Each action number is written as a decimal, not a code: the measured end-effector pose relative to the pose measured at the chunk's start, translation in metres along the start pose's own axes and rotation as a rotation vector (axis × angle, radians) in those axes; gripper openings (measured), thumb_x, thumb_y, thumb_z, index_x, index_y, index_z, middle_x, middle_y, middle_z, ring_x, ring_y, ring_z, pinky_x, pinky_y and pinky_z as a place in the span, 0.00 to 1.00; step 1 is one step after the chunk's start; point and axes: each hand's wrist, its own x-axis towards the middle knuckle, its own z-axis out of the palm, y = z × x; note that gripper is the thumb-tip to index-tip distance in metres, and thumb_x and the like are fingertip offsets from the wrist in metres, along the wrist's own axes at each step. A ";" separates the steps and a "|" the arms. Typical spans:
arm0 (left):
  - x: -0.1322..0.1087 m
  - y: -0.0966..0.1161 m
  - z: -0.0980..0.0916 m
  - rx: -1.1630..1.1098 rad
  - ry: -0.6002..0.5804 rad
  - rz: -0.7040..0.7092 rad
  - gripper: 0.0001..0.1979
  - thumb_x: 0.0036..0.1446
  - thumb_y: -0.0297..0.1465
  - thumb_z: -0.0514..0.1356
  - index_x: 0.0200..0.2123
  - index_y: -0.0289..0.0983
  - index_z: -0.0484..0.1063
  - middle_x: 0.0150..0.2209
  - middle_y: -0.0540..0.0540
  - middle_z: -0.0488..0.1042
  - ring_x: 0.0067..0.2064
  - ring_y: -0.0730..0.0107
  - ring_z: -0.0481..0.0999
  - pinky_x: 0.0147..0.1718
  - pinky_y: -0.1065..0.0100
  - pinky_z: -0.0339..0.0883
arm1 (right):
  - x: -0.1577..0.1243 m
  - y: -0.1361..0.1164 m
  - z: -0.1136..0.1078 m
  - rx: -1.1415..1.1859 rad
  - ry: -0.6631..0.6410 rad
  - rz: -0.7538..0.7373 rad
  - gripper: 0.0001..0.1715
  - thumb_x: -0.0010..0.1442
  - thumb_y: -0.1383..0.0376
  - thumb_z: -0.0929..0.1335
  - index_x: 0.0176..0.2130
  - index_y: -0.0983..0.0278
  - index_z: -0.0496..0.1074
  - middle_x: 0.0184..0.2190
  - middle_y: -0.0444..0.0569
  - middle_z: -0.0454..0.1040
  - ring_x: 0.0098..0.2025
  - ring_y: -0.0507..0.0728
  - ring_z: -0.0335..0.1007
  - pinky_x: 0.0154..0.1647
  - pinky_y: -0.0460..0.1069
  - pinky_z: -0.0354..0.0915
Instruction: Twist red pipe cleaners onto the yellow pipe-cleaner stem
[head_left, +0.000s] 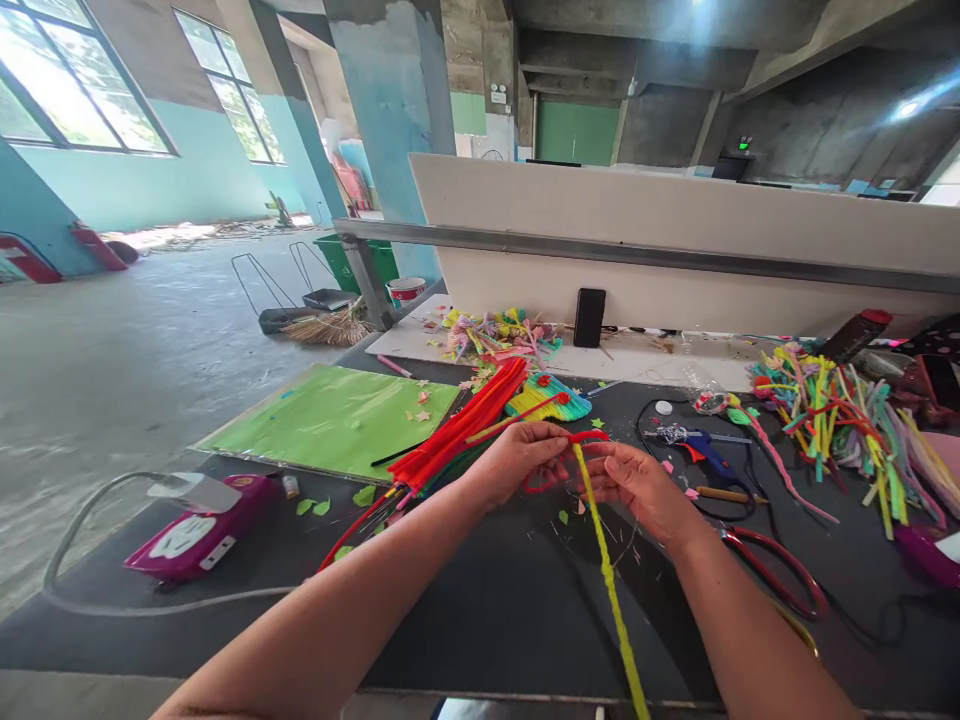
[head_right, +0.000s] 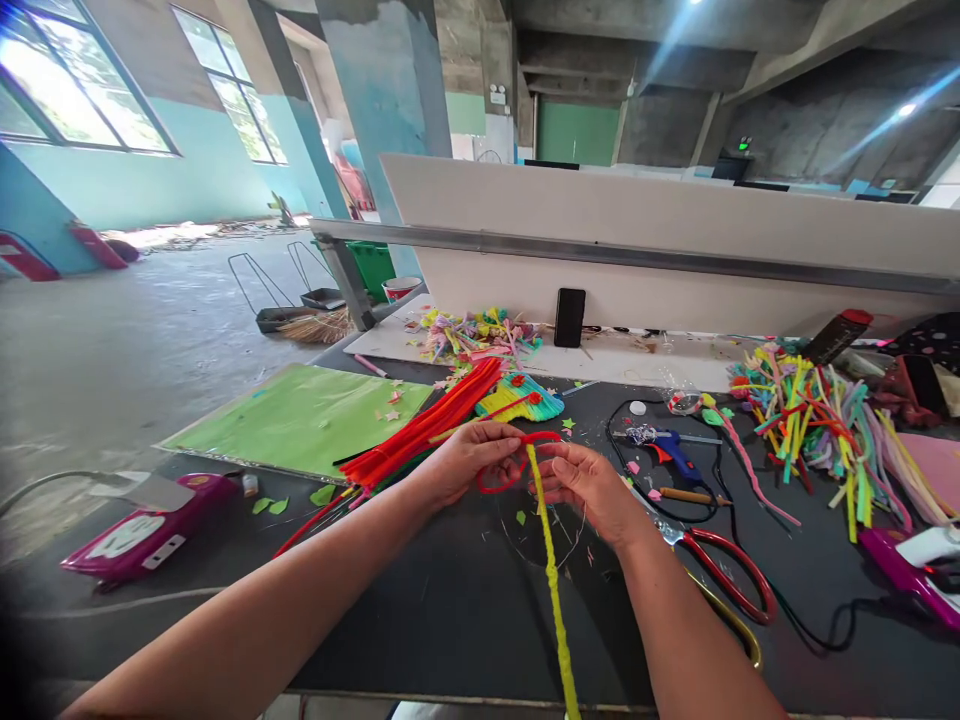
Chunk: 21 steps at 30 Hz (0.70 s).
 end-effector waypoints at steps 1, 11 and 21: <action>0.000 -0.002 0.002 -0.005 -0.024 -0.007 0.17 0.49 0.38 0.64 0.38 0.31 0.73 0.32 0.43 0.75 0.26 0.75 0.74 0.25 0.74 0.67 | 0.000 0.000 0.000 0.004 -0.006 0.002 0.21 0.57 0.59 0.69 0.49 0.65 0.69 0.39 0.54 0.76 0.38 0.57 0.74 0.39 0.52 0.69; 0.006 -0.010 -0.004 -0.299 0.000 -0.063 0.16 0.52 0.31 0.62 0.45 0.32 0.71 0.37 0.39 0.76 0.36 0.67 0.78 0.38 0.66 0.71 | 0.002 -0.002 -0.007 0.149 0.069 -0.028 0.20 0.56 0.62 0.69 0.49 0.61 0.69 0.38 0.51 0.77 0.35 0.56 0.75 0.38 0.53 0.70; 0.007 -0.009 -0.005 -0.331 -0.055 -0.020 0.19 0.55 0.39 0.58 0.47 0.35 0.68 0.40 0.40 0.74 0.35 0.67 0.76 0.37 0.64 0.69 | 0.004 0.001 -0.007 0.152 0.110 -0.072 0.19 0.57 0.56 0.67 0.47 0.61 0.68 0.36 0.51 0.77 0.35 0.57 0.75 0.37 0.55 0.69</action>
